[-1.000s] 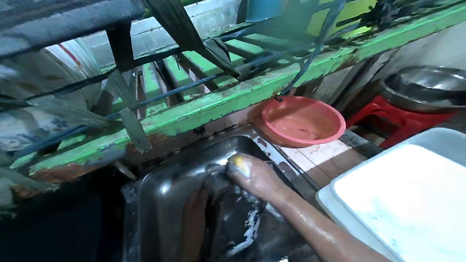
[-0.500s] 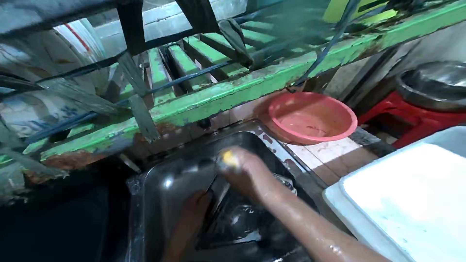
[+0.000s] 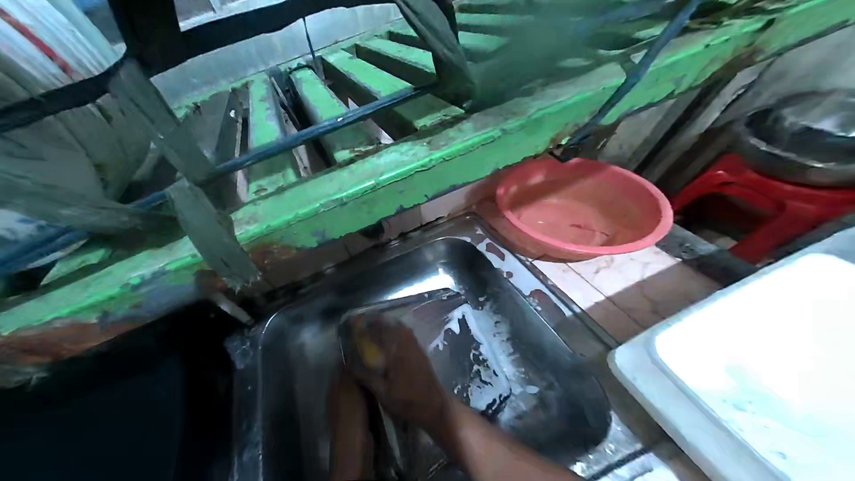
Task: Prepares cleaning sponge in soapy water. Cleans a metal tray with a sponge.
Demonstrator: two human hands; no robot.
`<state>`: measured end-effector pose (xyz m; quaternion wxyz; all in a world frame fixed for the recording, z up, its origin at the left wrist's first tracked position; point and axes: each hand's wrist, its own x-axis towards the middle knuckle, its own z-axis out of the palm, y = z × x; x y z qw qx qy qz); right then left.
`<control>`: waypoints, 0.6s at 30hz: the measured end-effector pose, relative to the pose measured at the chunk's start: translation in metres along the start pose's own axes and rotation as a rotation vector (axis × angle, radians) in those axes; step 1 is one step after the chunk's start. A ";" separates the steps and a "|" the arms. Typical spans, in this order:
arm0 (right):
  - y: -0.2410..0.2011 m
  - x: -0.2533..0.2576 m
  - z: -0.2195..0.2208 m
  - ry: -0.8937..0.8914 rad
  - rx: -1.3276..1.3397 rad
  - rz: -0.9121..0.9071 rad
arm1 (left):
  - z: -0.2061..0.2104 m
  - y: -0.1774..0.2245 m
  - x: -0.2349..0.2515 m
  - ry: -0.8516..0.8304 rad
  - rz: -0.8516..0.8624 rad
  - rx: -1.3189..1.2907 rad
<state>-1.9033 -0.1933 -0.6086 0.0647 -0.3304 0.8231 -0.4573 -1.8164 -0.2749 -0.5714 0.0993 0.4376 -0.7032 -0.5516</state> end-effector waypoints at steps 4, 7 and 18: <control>0.058 0.012 -0.019 -0.062 -0.028 0.264 | -0.002 -0.017 0.004 0.058 -0.048 0.055; 0.127 0.008 -0.044 -0.029 -0.043 0.770 | -0.001 -0.034 0.007 0.096 -0.116 0.034; 0.071 -0.062 -0.029 -0.381 -0.176 0.496 | 0.008 -0.068 0.016 0.066 -0.291 -0.176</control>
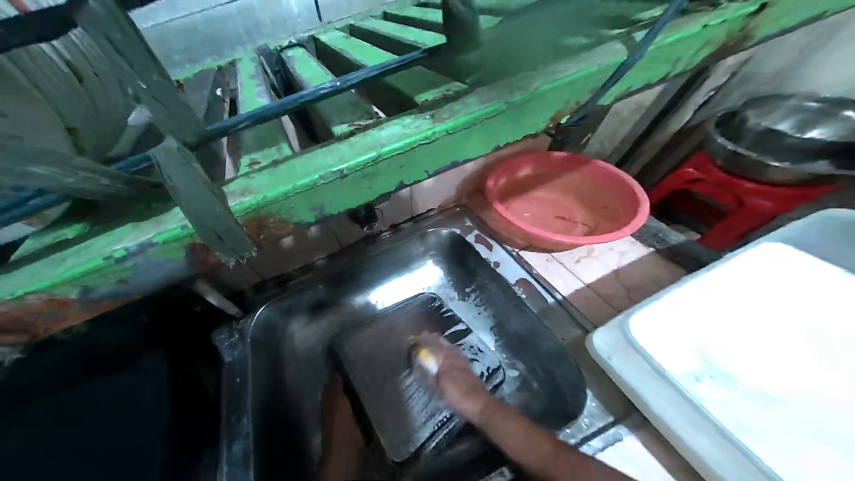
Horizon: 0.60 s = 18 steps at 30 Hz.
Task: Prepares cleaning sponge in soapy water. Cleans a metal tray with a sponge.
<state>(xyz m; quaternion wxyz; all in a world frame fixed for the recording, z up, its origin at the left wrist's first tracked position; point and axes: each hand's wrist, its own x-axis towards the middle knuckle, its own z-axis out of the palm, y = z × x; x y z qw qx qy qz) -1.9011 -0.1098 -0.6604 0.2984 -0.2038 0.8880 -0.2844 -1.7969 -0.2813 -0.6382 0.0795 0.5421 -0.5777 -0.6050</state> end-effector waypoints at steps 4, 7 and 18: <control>0.061 0.017 -0.028 0.027 0.038 0.396 | -0.002 -0.022 -0.001 0.022 -0.015 0.020; 0.023 -0.015 -0.019 -0.043 0.029 0.290 | -0.003 -0.022 -0.005 0.017 -0.002 0.041; 0.016 -0.175 -0.174 0.672 -0.072 -0.102 | 0.000 0.024 -0.029 -0.045 0.166 -0.064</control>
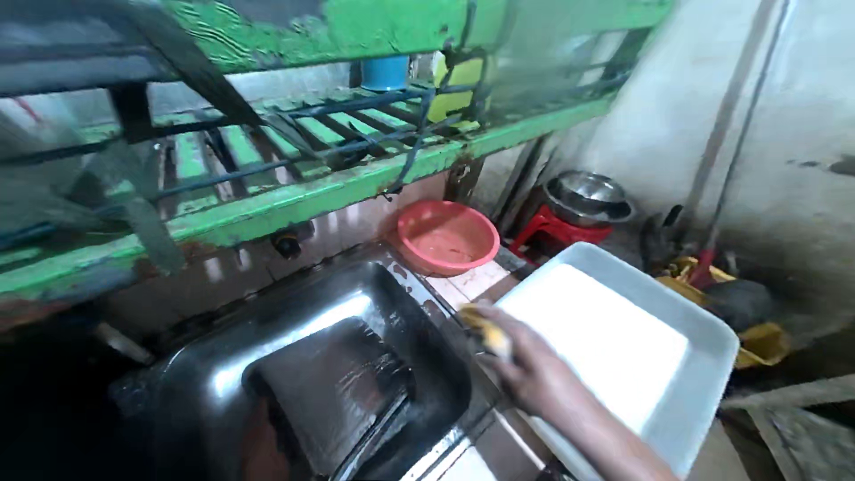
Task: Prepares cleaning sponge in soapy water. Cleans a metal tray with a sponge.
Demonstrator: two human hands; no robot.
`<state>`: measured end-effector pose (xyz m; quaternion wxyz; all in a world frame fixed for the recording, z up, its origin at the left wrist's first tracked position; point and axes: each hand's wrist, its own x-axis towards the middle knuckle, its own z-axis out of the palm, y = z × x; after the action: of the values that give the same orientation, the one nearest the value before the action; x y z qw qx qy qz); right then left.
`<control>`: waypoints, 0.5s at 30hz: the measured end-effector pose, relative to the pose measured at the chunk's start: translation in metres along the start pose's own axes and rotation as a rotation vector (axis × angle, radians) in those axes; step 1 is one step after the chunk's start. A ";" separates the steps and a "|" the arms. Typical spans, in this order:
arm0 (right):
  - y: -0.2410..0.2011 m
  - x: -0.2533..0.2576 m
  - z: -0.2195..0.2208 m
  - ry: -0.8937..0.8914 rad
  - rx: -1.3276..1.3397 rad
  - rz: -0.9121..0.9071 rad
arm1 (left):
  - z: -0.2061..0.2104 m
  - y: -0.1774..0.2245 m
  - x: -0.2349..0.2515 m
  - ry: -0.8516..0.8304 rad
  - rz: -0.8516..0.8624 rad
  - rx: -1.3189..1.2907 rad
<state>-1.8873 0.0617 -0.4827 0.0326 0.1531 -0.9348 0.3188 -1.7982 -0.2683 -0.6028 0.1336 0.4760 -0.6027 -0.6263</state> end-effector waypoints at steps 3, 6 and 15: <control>0.049 -0.008 -0.037 -0.048 -0.180 0.292 | -0.002 0.008 0.000 0.003 0.040 -0.010; 0.057 -0.011 -0.041 -0.275 -0.221 0.425 | -0.011 0.017 -0.001 -0.023 0.091 0.005; -0.126 0.108 0.033 0.042 0.017 -0.440 | -0.061 0.020 0.002 0.067 0.036 -0.154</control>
<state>-1.9502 -0.0815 -0.4186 0.1194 0.3472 -0.8752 0.3149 -1.7612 -0.3125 -0.5748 0.2012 0.4741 -0.5563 -0.6522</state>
